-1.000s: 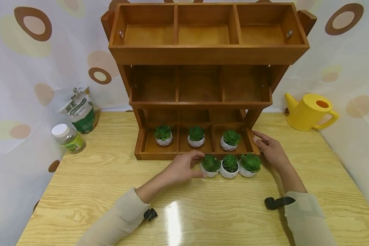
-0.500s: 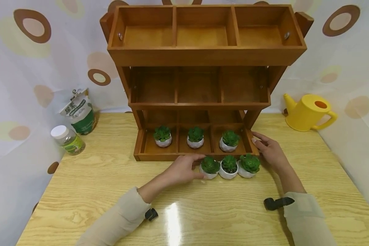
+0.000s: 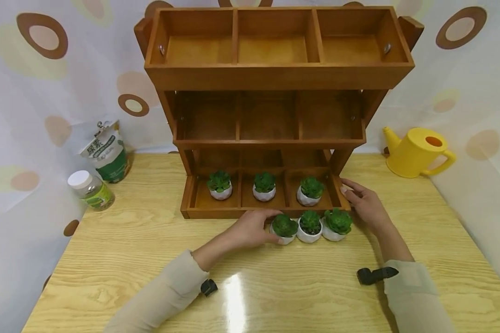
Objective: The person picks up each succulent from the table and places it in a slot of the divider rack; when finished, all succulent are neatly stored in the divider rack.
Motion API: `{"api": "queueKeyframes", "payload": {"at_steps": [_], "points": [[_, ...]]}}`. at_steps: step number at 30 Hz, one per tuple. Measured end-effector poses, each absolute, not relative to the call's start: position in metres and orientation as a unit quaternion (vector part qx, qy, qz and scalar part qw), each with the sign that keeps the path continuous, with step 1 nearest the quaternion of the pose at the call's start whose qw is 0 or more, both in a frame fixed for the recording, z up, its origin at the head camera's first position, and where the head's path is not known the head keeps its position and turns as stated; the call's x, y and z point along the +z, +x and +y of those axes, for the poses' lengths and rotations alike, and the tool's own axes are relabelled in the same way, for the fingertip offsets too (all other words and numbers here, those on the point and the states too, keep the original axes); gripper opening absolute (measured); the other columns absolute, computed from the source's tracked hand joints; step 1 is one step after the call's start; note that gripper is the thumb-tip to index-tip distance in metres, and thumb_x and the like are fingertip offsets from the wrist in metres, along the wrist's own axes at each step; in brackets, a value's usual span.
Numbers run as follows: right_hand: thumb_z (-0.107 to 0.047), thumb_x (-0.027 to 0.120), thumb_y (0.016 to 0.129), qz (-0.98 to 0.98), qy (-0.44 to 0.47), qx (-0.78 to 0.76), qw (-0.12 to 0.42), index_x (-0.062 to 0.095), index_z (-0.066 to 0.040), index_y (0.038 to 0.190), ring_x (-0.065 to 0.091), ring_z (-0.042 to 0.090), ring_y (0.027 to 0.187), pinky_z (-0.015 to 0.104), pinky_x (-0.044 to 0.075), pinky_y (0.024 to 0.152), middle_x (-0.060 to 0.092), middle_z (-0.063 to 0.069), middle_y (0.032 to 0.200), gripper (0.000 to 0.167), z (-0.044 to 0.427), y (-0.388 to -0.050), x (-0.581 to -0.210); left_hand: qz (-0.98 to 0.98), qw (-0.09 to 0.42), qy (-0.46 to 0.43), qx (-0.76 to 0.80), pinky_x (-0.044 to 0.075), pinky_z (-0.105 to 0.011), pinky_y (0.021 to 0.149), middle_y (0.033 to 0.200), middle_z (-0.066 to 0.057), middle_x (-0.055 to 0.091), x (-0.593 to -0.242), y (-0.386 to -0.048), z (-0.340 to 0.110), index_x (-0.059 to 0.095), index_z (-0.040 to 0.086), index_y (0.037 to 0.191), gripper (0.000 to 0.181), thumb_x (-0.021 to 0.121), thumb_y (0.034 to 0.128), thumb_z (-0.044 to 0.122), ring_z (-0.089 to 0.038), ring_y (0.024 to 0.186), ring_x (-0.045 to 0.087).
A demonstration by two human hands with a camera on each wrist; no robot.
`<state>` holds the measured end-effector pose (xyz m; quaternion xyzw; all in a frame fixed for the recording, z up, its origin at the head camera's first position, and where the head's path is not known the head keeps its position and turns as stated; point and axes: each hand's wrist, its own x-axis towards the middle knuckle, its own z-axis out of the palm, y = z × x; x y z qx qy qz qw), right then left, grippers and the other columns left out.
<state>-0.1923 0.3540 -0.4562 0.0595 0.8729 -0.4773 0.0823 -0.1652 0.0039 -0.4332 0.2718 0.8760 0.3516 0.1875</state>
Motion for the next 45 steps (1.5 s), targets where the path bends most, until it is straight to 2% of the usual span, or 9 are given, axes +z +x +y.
{"api": "queueKeyframes", "payload": {"at_steps": [12, 19, 26, 33, 38, 42, 45], "points": [[-0.054, 0.042, 0.105, 0.876, 0.064, -0.472, 0.082, 0.033, -0.024, 0.16, 0.063, -0.008, 0.091, 0.012, 0.047, 0.082, 0.06, 0.024, 0.139, 0.064, 0.352, -0.193, -0.452, 0.882, 0.18, 0.268, 0.343, 0.05, -0.033, 0.102, 0.123, 0.005, 0.071, -0.43, -0.163, 0.008, 0.065, 0.022, 0.133, 0.06, 0.087, 0.0798, 0.036, -0.017, 0.117, 0.064], [-0.053, 0.042, 0.106, 0.879, 0.063, -0.465, 0.081, 0.033, -0.024, 0.16, 0.062, -0.007, 0.09, 0.012, 0.047, 0.081, 0.06, 0.024, 0.138, 0.062, 0.351, -0.192, -0.452, 0.879, 0.189, 0.262, 0.351, 0.052, -0.03, 0.095, 0.121, 0.005, 0.071, -0.423, -0.163, 0.002, 0.064, 0.021, 0.136, 0.062, 0.085, 0.0807, 0.039, -0.014, 0.11, 0.066], [-0.053, 0.041, 0.106, 0.877, 0.063, -0.469, 0.084, 0.032, -0.024, 0.161, 0.063, -0.007, 0.091, 0.012, 0.047, 0.081, 0.06, 0.024, 0.139, 0.063, 0.35, -0.191, -0.45, 0.878, 0.164, 0.264, 0.364, 0.053, -0.029, 0.086, 0.114, 0.008, 0.073, -0.398, -0.163, -0.01, 0.064, 0.026, 0.135, 0.061, 0.085, 0.0794, 0.04, -0.011, 0.097, 0.067], [-0.054, 0.041, 0.106, 0.878, 0.063, -0.466, 0.086, 0.032, -0.024, 0.161, 0.061, -0.009, 0.091, 0.012, 0.046, 0.084, 0.06, 0.024, 0.14, 0.063, 0.35, -0.19, -0.451, 0.882, 0.136, 0.257, 0.372, 0.051, -0.029, 0.075, 0.105, 0.006, 0.072, -0.369, -0.162, -0.027, 0.058, 0.022, 0.145, 0.071, 0.085, 0.0809, 0.039, -0.013, 0.083, 0.063], [-0.052, 0.041, 0.106, 0.873, 0.061, -0.476, 0.083, 0.032, -0.023, 0.161, 0.062, -0.007, 0.09, 0.013, 0.049, 0.079, 0.058, 0.025, 0.14, 0.062, 0.35, -0.191, -0.454, 0.889, 0.108, 0.248, 0.369, 0.054, -0.033, 0.082, 0.111, 0.009, 0.073, -0.348, -0.161, -0.04, 0.061, 0.025, 0.141, 0.068, 0.086, 0.0798, 0.042, -0.011, 0.09, 0.066], [-0.049, 0.041, 0.107, 0.873, 0.063, -0.477, 0.082, 0.031, -0.022, 0.161, 0.062, -0.008, 0.089, 0.012, 0.049, 0.078, 0.057, 0.025, 0.14, 0.061, 0.352, -0.193, -0.456, 0.887, 0.079, 0.261, 0.373, 0.055, -0.035, 0.091, 0.112, 0.01, 0.074, -0.332, -0.162, -0.051, 0.064, 0.024, 0.136, 0.065, 0.087, 0.0781, 0.042, -0.009, 0.102, 0.068], [-0.048, 0.041, 0.108, 0.874, 0.065, -0.474, 0.084, 0.031, -0.022, 0.161, 0.061, -0.008, 0.089, 0.012, 0.048, 0.079, 0.057, 0.024, 0.141, 0.06, 0.352, -0.193, -0.456, 0.884, 0.059, 0.272, 0.376, 0.056, -0.034, 0.086, 0.107, 0.011, 0.075, -0.32, -0.164, -0.058, 0.067, 0.025, 0.132, 0.06, 0.088, 0.0778, 0.042, -0.009, 0.097, 0.069]]}}
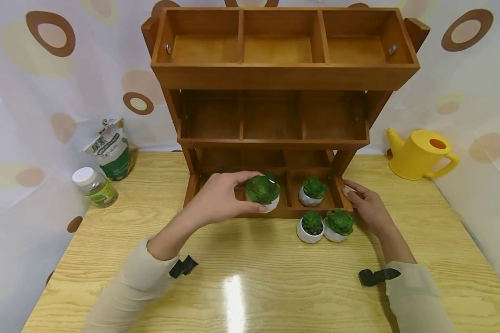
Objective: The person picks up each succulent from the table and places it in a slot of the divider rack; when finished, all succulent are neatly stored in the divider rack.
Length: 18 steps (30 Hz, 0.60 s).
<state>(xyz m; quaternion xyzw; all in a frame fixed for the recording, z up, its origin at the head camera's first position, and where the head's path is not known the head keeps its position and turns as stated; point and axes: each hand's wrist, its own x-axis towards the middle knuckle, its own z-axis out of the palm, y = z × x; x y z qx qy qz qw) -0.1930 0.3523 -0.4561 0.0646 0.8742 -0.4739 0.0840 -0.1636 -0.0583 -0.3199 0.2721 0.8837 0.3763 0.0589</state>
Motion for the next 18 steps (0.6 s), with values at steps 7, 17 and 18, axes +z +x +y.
{"api": "queueKeyframes", "payload": {"at_steps": [7, 17, 18], "points": [[-0.052, 0.041, 0.106, 0.877, 0.064, -0.469, 0.085, 0.032, -0.023, 0.16, 0.06, -0.009, 0.092, 0.011, 0.046, 0.082, 0.058, 0.023, 0.14, 0.062, 0.352, -0.191, -0.454, 0.894, 0.013, 0.253, 0.37, 0.057, -0.037, 0.088, 0.11, 0.007, 0.075, -0.289, -0.169, -0.074, 0.067, 0.026, 0.132, 0.06, 0.088, 0.0777, 0.041, -0.013, 0.103, 0.07], [-0.052, 0.04, 0.107, 0.873, 0.061, -0.476, 0.088, 0.031, -0.023, 0.161, 0.062, -0.009, 0.091, 0.011, 0.048, 0.08, 0.057, 0.025, 0.142, 0.062, 0.352, -0.192, -0.454, 0.89, -0.033, 0.201, 0.407, 0.058, -0.04, 0.094, 0.122, -0.003, 0.072, -0.256, -0.197, -0.105, 0.062, 0.019, 0.138, 0.064, 0.087, 0.081, 0.033, -0.02, 0.109, 0.072], [-0.051, 0.04, 0.107, 0.873, 0.06, -0.476, 0.087, 0.031, -0.023, 0.161, 0.061, -0.009, 0.091, 0.011, 0.048, 0.08, 0.057, 0.025, 0.142, 0.061, 0.352, -0.192, -0.455, 0.891, -0.038, 0.194, 0.408, 0.058, -0.041, 0.094, 0.123, -0.004, 0.071, -0.254, -0.201, -0.108, 0.062, 0.019, 0.138, 0.064, 0.087, 0.0813, 0.033, -0.021, 0.11, 0.072]]}}
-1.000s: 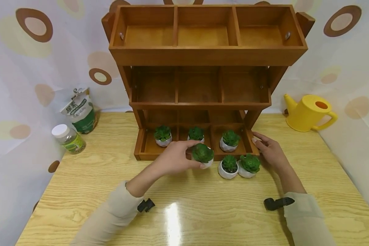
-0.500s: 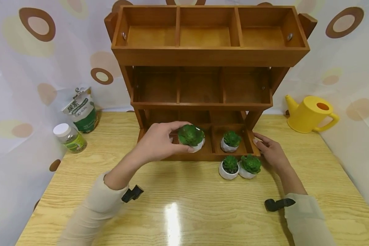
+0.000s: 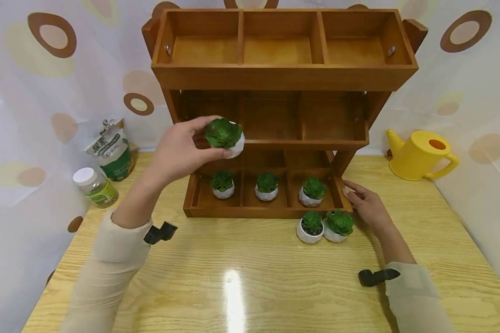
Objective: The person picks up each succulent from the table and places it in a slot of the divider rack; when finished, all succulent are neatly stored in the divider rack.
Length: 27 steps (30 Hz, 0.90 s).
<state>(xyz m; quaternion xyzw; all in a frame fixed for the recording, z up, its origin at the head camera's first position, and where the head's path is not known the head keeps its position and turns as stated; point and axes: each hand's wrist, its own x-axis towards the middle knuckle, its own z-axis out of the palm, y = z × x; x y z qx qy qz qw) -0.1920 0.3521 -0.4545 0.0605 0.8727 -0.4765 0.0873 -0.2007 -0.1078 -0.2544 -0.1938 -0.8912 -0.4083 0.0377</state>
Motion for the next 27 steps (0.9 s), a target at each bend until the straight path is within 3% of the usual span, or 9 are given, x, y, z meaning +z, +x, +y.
{"api": "queueKeyframes", "payload": {"at_steps": [11, 27], "points": [[-0.046, 0.04, 0.108, 0.87, 0.067, -0.48, 0.094, 0.029, -0.021, 0.161, 0.06, -0.011, 0.09, 0.01, 0.048, 0.079, 0.055, 0.027, 0.145, 0.06, 0.352, -0.193, -0.453, -0.911, 0.095, -0.162, -0.366, 0.055, -0.044, 0.096, 0.128, -0.01, 0.069, -0.251, -0.235, -0.119, 0.06, 0.013, 0.14, 0.06, 0.08, 0.0867, 0.034, -0.026, 0.113, 0.068], [-0.05, 0.041, 0.107, 0.867, 0.055, -0.487, 0.086, 0.03, -0.02, 0.161, 0.063, -0.009, 0.091, 0.012, 0.051, 0.079, 0.055, 0.027, 0.144, 0.062, 0.353, -0.191, -0.455, -0.93, 0.098, -0.14, -0.325, 0.046, -0.05, 0.11, 0.137, -0.016, 0.062, -0.252, -0.26, -0.112, 0.056, 0.01, 0.142, 0.065, 0.079, 0.0863, 0.035, -0.035, 0.129, 0.058]]}}
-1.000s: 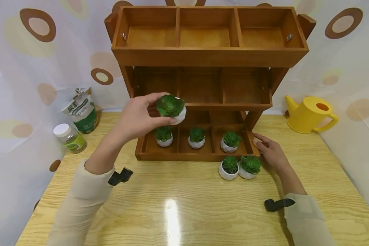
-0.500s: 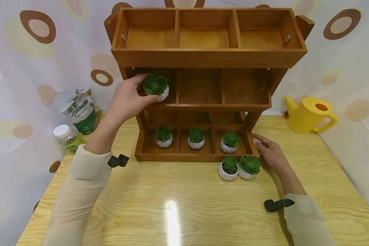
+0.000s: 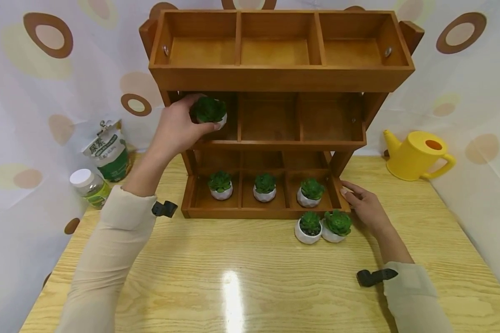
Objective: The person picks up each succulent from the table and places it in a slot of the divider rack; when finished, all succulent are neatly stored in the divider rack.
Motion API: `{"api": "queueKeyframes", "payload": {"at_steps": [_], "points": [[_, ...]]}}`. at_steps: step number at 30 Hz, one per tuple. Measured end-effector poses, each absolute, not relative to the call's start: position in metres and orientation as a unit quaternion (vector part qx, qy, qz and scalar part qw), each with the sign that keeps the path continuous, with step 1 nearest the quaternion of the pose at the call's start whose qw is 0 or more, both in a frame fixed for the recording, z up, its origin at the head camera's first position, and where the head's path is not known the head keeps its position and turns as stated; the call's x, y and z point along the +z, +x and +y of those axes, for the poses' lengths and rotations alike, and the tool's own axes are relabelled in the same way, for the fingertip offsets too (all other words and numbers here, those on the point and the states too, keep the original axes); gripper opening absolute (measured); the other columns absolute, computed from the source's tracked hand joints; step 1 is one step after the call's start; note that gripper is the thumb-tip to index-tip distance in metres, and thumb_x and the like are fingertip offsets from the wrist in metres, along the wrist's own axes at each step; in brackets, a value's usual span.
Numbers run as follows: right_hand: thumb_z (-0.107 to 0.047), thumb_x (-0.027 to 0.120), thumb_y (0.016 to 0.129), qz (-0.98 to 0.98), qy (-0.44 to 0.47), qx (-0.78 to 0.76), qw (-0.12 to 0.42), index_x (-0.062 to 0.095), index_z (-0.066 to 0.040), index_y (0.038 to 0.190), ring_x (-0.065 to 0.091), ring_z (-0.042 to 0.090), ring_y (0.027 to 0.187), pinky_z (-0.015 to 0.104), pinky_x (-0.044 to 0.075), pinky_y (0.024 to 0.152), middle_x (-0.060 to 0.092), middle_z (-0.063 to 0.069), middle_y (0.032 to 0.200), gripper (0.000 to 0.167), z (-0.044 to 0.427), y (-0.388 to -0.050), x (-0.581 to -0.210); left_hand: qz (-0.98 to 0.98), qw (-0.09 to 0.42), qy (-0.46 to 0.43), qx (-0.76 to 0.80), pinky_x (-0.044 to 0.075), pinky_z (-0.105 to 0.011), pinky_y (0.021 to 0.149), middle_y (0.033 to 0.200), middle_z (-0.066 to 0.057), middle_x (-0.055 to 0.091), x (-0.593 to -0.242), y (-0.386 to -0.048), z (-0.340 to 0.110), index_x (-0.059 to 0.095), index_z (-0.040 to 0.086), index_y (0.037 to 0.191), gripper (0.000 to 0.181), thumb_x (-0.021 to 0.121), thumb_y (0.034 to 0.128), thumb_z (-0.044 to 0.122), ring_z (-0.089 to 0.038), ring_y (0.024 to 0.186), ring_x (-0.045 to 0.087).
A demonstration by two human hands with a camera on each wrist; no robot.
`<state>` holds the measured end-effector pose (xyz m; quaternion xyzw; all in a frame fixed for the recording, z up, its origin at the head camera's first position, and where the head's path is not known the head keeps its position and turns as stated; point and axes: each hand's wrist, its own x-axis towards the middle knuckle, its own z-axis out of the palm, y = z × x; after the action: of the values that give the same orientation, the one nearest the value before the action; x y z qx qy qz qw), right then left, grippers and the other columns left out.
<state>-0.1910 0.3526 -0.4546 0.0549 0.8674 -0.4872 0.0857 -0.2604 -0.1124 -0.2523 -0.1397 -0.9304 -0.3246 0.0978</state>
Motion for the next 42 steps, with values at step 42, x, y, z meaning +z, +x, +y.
{"api": "queueKeyframes", "payload": {"at_steps": [42], "points": [[-0.054, 0.04, 0.106, 0.873, 0.056, -0.476, 0.088, 0.03, -0.02, 0.161, 0.06, -0.013, 0.094, 0.01, 0.047, 0.082, 0.057, 0.025, 0.143, 0.066, 0.352, -0.19, -0.452, -0.933, 0.048, -0.159, -0.32, 0.047, -0.051, 0.108, 0.151, -0.011, 0.054, -0.257, -0.246, -0.127, 0.049, 0.015, 0.151, 0.066, 0.076, 0.0906, 0.023, -0.035, 0.132, 0.056]]}}
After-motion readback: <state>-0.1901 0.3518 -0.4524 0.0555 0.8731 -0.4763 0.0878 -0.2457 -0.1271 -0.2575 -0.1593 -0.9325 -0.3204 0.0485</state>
